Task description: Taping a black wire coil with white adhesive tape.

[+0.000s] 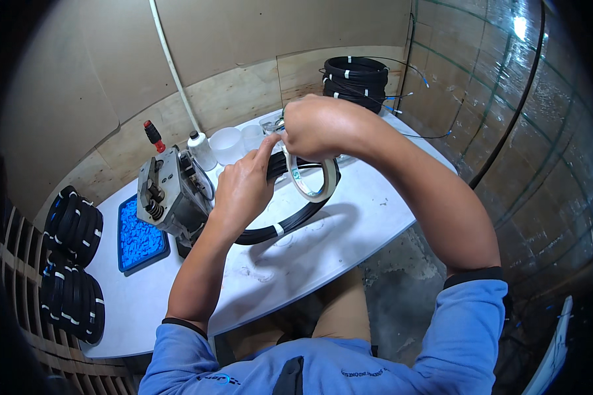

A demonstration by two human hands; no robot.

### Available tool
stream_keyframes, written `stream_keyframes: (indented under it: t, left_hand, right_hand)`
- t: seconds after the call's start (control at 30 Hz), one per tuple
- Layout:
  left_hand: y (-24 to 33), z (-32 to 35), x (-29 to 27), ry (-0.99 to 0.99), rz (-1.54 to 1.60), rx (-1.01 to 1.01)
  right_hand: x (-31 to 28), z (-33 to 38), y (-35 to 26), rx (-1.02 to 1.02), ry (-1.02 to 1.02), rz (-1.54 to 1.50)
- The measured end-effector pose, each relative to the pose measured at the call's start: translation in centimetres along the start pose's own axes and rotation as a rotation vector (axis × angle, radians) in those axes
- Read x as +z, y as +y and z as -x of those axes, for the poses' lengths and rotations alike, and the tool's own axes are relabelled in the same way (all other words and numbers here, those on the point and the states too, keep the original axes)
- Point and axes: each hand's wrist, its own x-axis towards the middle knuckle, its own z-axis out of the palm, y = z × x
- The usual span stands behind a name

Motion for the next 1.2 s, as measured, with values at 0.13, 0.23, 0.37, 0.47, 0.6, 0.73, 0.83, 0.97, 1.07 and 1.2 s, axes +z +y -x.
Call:
stream_keyframes:
  t: [0.13,0.23,0.37,0.47,0.6,0.73,0.83,0.97,1.07,1.2]
  left_hand:
    - [-0.1,0.3,0.1,-0.007,0.004,-0.006]
    - [0.4,0.2,-0.2,-0.035,0.013,-0.026]
    - [0.5,0.4,-0.2,-0.056,0.018,-0.043]
    - [0.4,0.5,0.0,-0.045,0.012,-0.037]
    - [0.6,0.6,-0.1,-0.053,0.007,-0.045]
    - [0.5,0.5,-0.1,-0.046,0.006,-0.053]
    - [0.7,0.4,-0.1,-0.046,0.008,-0.048]
    - [0.6,0.5,-0.1,-0.034,0.014,-0.045]
    - [0.6,0.4,0.0,-0.033,0.022,-0.042]
    - [0.7,0.3,-0.1,-0.04,0.039,-0.041]
  right_hand:
    - [1.7,0.9,-0.2,0.04,0.021,-0.036]
    - [2.0,1.7,-0.4,0.035,0.007,-0.042]
    - [3.3,2.0,-0.2,0.075,0.081,-0.082]
    - [4.3,2.6,-0.4,0.081,0.188,-0.186]
    - [5.0,3.7,-1.0,0.089,0.308,-0.318]
    - [5.1,4.0,-1.4,0.096,0.342,-0.358]
    - [5.5,4.1,-1.1,0.085,0.389,-0.386]
    - [7.1,3.7,-0.8,0.052,0.398,-0.417]
    - [7.6,3.7,-0.9,0.072,0.395,-0.449]
    - [7.8,4.0,-1.1,0.153,0.412,-0.508]
